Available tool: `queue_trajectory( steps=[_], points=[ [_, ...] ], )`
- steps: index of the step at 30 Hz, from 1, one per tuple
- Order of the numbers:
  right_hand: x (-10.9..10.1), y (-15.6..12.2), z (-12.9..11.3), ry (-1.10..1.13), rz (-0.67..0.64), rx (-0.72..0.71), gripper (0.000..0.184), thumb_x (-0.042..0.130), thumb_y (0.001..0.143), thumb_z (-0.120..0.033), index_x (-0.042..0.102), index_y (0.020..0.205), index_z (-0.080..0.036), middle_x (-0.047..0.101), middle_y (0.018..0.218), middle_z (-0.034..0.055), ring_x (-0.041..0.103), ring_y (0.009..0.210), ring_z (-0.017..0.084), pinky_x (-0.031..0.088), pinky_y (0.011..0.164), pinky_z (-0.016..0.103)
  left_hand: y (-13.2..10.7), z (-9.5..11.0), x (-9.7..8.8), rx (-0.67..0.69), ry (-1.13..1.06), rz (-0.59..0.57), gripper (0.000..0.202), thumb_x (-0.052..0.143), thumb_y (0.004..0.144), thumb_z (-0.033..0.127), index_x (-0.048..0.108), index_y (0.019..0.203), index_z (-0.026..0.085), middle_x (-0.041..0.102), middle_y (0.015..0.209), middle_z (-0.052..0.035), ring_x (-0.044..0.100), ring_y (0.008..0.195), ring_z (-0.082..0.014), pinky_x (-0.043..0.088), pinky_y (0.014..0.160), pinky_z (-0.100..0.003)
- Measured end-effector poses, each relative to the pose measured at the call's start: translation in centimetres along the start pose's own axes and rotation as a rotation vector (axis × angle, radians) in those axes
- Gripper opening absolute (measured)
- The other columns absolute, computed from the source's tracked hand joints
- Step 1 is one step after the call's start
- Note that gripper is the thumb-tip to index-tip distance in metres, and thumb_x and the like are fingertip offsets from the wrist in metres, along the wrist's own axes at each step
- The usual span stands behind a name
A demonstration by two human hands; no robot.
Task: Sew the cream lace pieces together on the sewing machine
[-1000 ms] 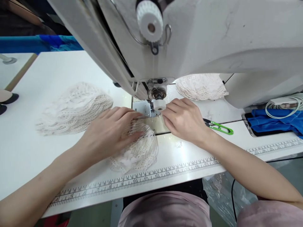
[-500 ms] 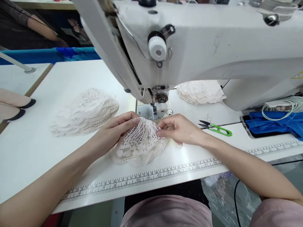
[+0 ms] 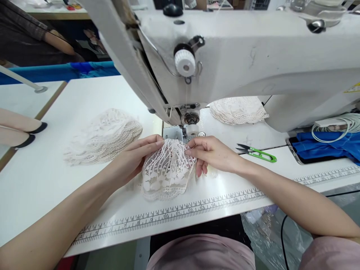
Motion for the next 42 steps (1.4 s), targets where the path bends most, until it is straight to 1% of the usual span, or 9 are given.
queue_trajectory(
  steps=[4,8,13,17,22,26,29,34,42],
  points=[
    [0.5,0.0,-0.1,0.014,0.014,-0.057,0.027,0.068,0.082,-0.040,0.059,0.087,-0.015,0.063,0.069,-0.0035,0.062,0.055,0.009,0.051,0.052,0.022,0.0,0.5,0.1,0.041,0.114,-0.012,0.024,0.064,0.083,0.045,0.059,0.086,0.022,0.060,0.079,-0.0005,0.056,0.067,-0.0132,0.045,0.055,-0.023],
    [0.9,-0.2,-0.3,-0.091,0.046,-0.150,0.028,0.079,0.070,-0.024,0.062,0.091,-0.017,0.054,0.065,-0.0081,0.051,0.056,0.006,0.045,0.052,0.020,-0.2,1.3,0.9,0.127,0.402,-0.037,0.036,0.077,0.068,0.036,0.064,0.100,0.025,0.065,0.099,-0.0015,0.062,0.089,-0.0191,0.051,0.070,-0.027],
    [0.3,-0.3,-0.5,-0.200,0.114,-0.151,0.031,0.070,0.072,-0.014,0.058,0.100,-0.018,0.060,0.078,-0.0052,0.050,0.056,0.005,0.045,0.054,0.022,-0.5,1.4,1.2,0.118,0.406,-0.012,0.021,0.065,0.079,0.037,0.066,0.094,0.023,0.068,0.086,-0.0002,0.061,0.070,-0.0144,0.048,0.057,-0.023],
    [-0.4,-0.2,-0.4,-0.308,0.240,-0.184,0.027,0.071,0.072,-0.011,0.060,0.096,-0.018,0.064,0.081,-0.0036,0.055,0.060,0.007,0.048,0.058,0.022,-0.8,1.3,1.5,0.147,0.425,-0.018,0.018,0.053,0.086,0.036,0.062,0.090,0.021,0.061,0.070,0.0022,0.051,0.053,-0.0101,0.039,0.046,-0.021],
    [0.0,-0.5,-0.5,-0.363,0.361,-0.346,0.019,0.070,0.075,-0.011,0.064,0.091,-0.019,0.069,0.084,-0.0019,0.063,0.073,0.010,0.055,0.068,0.023,-1.3,1.4,2.4,0.445,0.701,0.108,0.016,0.062,0.084,0.036,0.058,0.091,0.022,0.063,0.079,0.0026,0.055,0.062,-0.0108,0.042,0.054,-0.022],
    [0.7,-1.0,-0.8,-0.390,0.380,-0.444,0.014,0.066,0.078,-0.009,0.064,0.088,-0.019,0.069,0.083,-0.0023,0.064,0.067,0.008,0.055,0.061,0.021,-1.9,1.3,2.7,0.779,0.944,0.322,0.018,0.060,0.086,0.023,0.046,0.075,0.021,0.051,0.064,0.0069,0.043,0.050,-0.0070,0.033,0.047,-0.020],
    [1.1,-1.2,-0.8,-0.438,0.389,-0.527,0.016,0.063,0.080,-0.007,0.063,0.090,-0.020,0.068,0.084,-0.0025,0.065,0.070,0.008,0.056,0.062,0.019,-2.3,1.0,2.7,0.939,1.047,0.366,0.019,0.056,0.087,0.015,0.043,0.075,0.021,0.049,0.063,0.0071,0.040,0.048,-0.0062,0.030,0.044,-0.019],
    [1.2,-1.3,-0.6,-0.549,0.397,-0.609,0.018,0.061,0.081,-0.008,0.062,0.095,-0.020,0.068,0.087,-0.0022,0.066,0.072,0.008,0.058,0.067,0.019,-2.5,0.8,2.8,1.066,1.141,0.368,0.019,0.055,0.088,0.013,0.042,0.077,0.022,0.053,0.064,0.0050,0.046,0.053,-0.0083,0.033,0.047,-0.021],
    [1.0,-1.2,-0.5,-0.551,0.392,-0.582,0.016,0.060,0.082,-0.009,0.060,0.094,-0.020,0.068,0.086,-0.0025,0.066,0.072,0.008,0.058,0.067,0.020,-2.5,0.6,2.8,1.088,1.107,0.360,0.022,0.054,0.088,0.010,0.041,0.076,0.022,0.054,0.065,0.0047,0.047,0.055,-0.0082,0.032,0.048,-0.021]
  ],
)
Point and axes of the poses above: each hand's wrist, its own y-axis towards the middle knuckle, its own x-axis out of the palm, z = x × y, the point moved 4 cm from there along y, towards the middle knuckle
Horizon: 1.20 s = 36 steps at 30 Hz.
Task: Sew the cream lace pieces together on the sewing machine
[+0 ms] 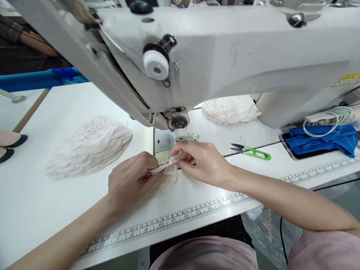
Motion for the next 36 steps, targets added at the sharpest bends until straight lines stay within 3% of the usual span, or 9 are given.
queue_trajectory(
  steps=[5,14,20,25,30,36],
  points=[
    [0.1,0.1,-0.1,-0.007,-0.049,-0.039,0.012,0.059,0.083,-0.009,0.058,0.086,-0.020,0.064,0.081,-0.0032,0.064,0.071,0.008,0.057,0.067,0.020,-0.1,-0.1,0.1,0.005,-0.019,-0.011,0.021,0.055,0.088,0.009,0.041,0.078,0.022,0.054,0.067,0.0044,0.048,0.058,-0.0086,0.034,0.050,-0.020],
    [0.2,0.0,-0.1,-0.049,-0.067,-0.051,0.017,0.056,0.083,-0.008,0.058,0.094,-0.021,0.065,0.083,-0.0025,0.064,0.072,0.009,0.056,0.068,0.022,-0.1,0.0,0.1,0.039,-0.024,-0.001,0.021,0.054,0.088,0.009,0.041,0.079,0.022,0.053,0.066,0.0036,0.049,0.058,-0.0098,0.035,0.051,-0.021],
    [0.0,-0.2,-0.6,-0.157,0.016,-0.217,0.017,0.055,0.087,-0.010,0.065,0.097,-0.021,0.067,0.082,-0.0007,0.064,0.073,0.009,0.054,0.064,0.020,-0.1,0.0,0.0,0.078,-0.037,0.004,0.019,0.053,0.086,0.009,0.044,0.077,0.023,0.056,0.065,0.0035,0.050,0.056,-0.0107,0.037,0.052,-0.022],
    [-0.7,-0.9,-1.5,-0.405,0.130,-0.479,0.013,0.057,0.091,-0.017,0.068,0.094,-0.023,0.071,0.079,-0.0008,0.065,0.065,0.009,0.054,0.054,0.020,0.1,0.7,-0.4,0.069,-0.068,0.012,0.019,0.051,0.084,0.007,0.044,0.077,0.023,0.055,0.061,0.0047,0.050,0.053,-0.0103,0.037,0.050,-0.022],
    [-1.0,-1.4,-3.2,-0.539,-0.040,-0.762,0.025,0.049,0.091,-0.010,0.070,0.089,-0.023,0.073,0.076,0.0009,0.069,0.069,0.014,0.060,0.060,0.025,0.2,1.1,-0.9,-0.150,-0.132,-0.041,0.016,0.054,0.086,0.016,0.052,0.100,0.024,0.061,0.065,0.0053,0.054,0.050,-0.0091,0.040,0.047,-0.020],
    [-0.5,-0.7,-3.6,-0.587,-0.242,-0.642,0.027,0.050,0.091,-0.014,0.072,0.081,-0.028,0.072,0.074,-0.0013,0.069,0.066,0.014,0.061,0.057,0.025,0.2,1.2,-0.6,-0.099,-0.252,-0.066,0.022,0.052,0.087,0.012,0.062,0.102,0.024,0.071,0.072,0.0032,0.065,0.059,-0.0109,0.050,0.056,-0.021]
  ],
)
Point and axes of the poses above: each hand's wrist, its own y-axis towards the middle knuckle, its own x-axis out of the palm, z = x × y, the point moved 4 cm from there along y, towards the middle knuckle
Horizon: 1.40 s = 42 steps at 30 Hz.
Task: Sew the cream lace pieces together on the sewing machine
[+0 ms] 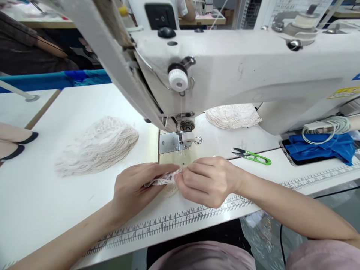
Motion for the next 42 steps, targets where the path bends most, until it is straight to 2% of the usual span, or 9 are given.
queue_trajectory(
  steps=[4,8,14,18,22,24,27,32,42],
  points=[
    [-0.3,0.1,-0.6,-0.038,0.051,-0.092,0.027,0.052,0.090,-0.014,0.071,0.077,-0.029,0.071,0.071,-0.0027,0.067,0.061,0.013,0.059,0.051,0.024,-0.1,0.1,0.1,0.005,-0.023,-0.040,0.021,0.053,0.086,0.013,0.065,0.099,0.023,0.072,0.072,0.0027,0.065,0.058,-0.0115,0.051,0.057,-0.023],
    [-0.7,-0.7,-1.1,-0.046,0.234,-0.145,0.021,0.054,0.088,-0.009,0.068,0.081,-0.023,0.069,0.067,-0.0009,0.066,0.061,0.013,0.054,0.051,0.024,-0.3,0.0,0.4,-0.176,-0.145,-0.205,0.019,0.059,0.082,0.012,0.069,0.090,0.025,0.070,0.074,0.0039,0.062,0.060,-0.0113,0.044,0.052,-0.023],
    [1.7,-1.2,0.9,0.207,0.159,0.270,0.011,0.054,0.092,-0.019,0.064,0.087,-0.018,0.067,0.073,0.0006,0.059,0.059,0.010,0.046,0.049,0.022,0.6,-0.8,0.8,-0.190,0.048,-0.201,0.004,0.070,0.081,0.024,0.071,0.078,0.026,0.068,0.102,-0.0015,0.056,0.099,-0.0243,0.038,0.081,-0.040],
    [2.9,-0.9,2.5,0.326,0.143,0.459,0.011,0.056,0.091,-0.018,0.066,0.085,-0.018,0.068,0.076,0.0009,0.060,0.065,0.010,0.044,0.053,0.020,0.4,-1.9,2.0,-0.256,0.107,-0.273,0.018,0.058,0.089,0.028,0.061,0.073,0.021,0.064,0.072,0.0027,0.055,0.067,-0.0152,0.033,0.081,-0.040],
    [3.5,-0.7,3.5,0.251,0.103,0.570,0.015,0.055,0.090,-0.017,0.069,0.085,-0.017,0.068,0.077,0.0012,0.058,0.064,0.010,0.041,0.054,0.022,0.2,-2.2,2.0,-0.264,0.281,-0.164,0.020,0.063,0.086,0.034,0.057,0.098,0.020,0.068,0.086,-0.0019,0.059,0.069,-0.0189,0.034,0.082,-0.042],
    [3.6,-0.6,3.9,0.206,0.080,0.618,0.015,0.056,0.089,-0.016,0.070,0.085,-0.017,0.068,0.077,0.0007,0.058,0.063,0.011,0.039,0.055,0.023,0.3,-1.6,1.5,-0.166,0.407,-0.042,0.038,0.067,0.083,0.035,0.053,0.114,0.018,0.066,0.110,-0.0103,0.061,0.093,-0.0272,0.035,0.086,-0.044],
    [3.8,-0.5,4.3,0.177,0.030,0.665,0.014,0.057,0.088,-0.016,0.071,0.084,-0.017,0.068,0.074,0.0005,0.060,0.069,0.013,0.038,0.057,0.023,0.4,-0.2,1.4,0.074,0.587,0.057,0.031,0.067,0.084,0.028,0.057,0.112,0.018,0.066,0.115,-0.0110,0.057,0.108,-0.0293,0.037,0.092,-0.044],
    [4.0,-0.4,4.6,0.130,-0.006,0.676,0.012,0.060,0.088,-0.018,0.071,0.083,-0.018,0.066,0.072,-0.0005,0.057,0.070,0.013,0.036,0.063,0.025,-0.2,1.5,1.9,0.276,0.681,-0.051,0.017,0.063,0.088,0.020,0.066,0.104,0.020,0.072,0.105,-0.0017,0.062,0.095,-0.0214,0.037,0.093,-0.042],
    [3.5,-1.1,3.7,-0.245,-0.056,0.410,0.036,0.046,0.088,-0.015,0.067,0.116,-0.020,0.066,0.091,0.0060,0.052,0.083,0.019,0.032,0.067,0.031,-0.3,1.4,2.1,0.159,0.663,-0.188,0.024,0.053,0.096,0.026,0.064,0.116,0.017,0.070,0.118,-0.0036,0.063,0.104,-0.0198,0.037,0.082,-0.040]
  ],
)
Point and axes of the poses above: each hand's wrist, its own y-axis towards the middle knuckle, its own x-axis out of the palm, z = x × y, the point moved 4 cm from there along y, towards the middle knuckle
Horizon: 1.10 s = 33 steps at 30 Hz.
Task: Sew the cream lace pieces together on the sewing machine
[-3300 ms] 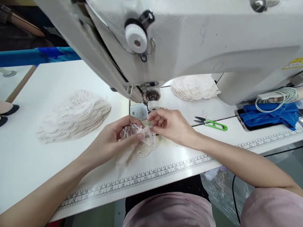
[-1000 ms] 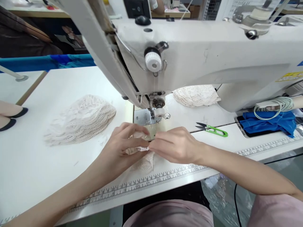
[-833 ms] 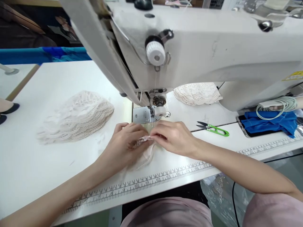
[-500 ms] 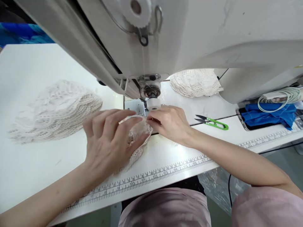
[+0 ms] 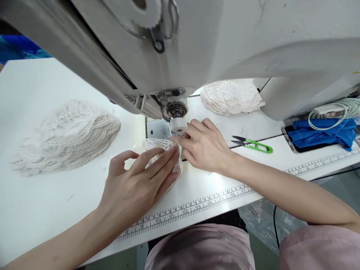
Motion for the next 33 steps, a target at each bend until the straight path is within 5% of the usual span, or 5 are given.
queue_trajectory(
  steps=[6,11,17,27,33],
  points=[
    [0.6,0.6,-0.9,-0.086,-0.183,0.032,0.053,0.046,0.085,-0.020,0.050,0.138,-0.021,0.063,0.092,0.0092,0.047,0.087,0.024,0.031,0.072,0.035,0.0,0.1,0.0,0.010,-0.010,0.012,0.024,0.054,0.095,0.024,0.065,0.114,0.015,0.070,0.118,-0.0040,0.064,0.102,-0.0210,0.037,0.080,-0.041],
    [0.3,0.9,-1.1,-0.140,-0.166,-0.008,0.056,0.042,0.089,-0.020,0.041,0.144,-0.022,0.064,0.096,0.0089,0.048,0.087,0.024,0.030,0.072,0.036,0.1,-0.2,0.3,0.009,-0.016,0.011,0.024,0.055,0.095,0.024,0.065,0.113,0.014,0.071,0.116,-0.0020,0.064,0.104,-0.0217,0.037,0.078,-0.042],
    [-0.5,0.0,-0.8,-0.139,-0.015,-0.093,0.036,0.044,0.089,-0.016,0.065,0.117,-0.015,0.066,0.095,0.0090,0.050,0.089,0.022,0.029,0.069,0.034,0.3,-1.0,0.5,-0.004,-0.039,0.013,0.025,0.054,0.095,0.024,0.064,0.117,0.017,0.070,0.117,-0.0003,0.063,0.105,-0.0213,0.036,0.079,-0.041],
    [-1.0,-0.3,-0.8,-0.185,0.049,-0.114,0.032,0.042,0.086,-0.009,0.070,0.101,-0.012,0.068,0.087,0.0061,0.049,0.077,0.018,0.027,0.066,0.033,0.6,-1.4,0.9,-0.036,-0.014,0.011,0.026,0.054,0.096,0.026,0.062,0.120,0.021,0.068,0.122,0.0020,0.061,0.111,-0.0220,0.037,0.081,-0.041],
    [-1.0,-0.4,-0.8,-0.202,0.046,-0.119,0.027,0.046,0.086,-0.007,0.070,0.098,-0.011,0.069,0.091,0.0071,0.049,0.078,0.018,0.028,0.068,0.034,0.4,-1.8,0.8,-0.086,-0.004,-0.020,0.030,0.052,0.096,0.024,0.058,0.125,0.020,0.067,0.123,-0.0049,0.059,0.116,-0.0248,0.037,0.082,-0.044]
  ],
)
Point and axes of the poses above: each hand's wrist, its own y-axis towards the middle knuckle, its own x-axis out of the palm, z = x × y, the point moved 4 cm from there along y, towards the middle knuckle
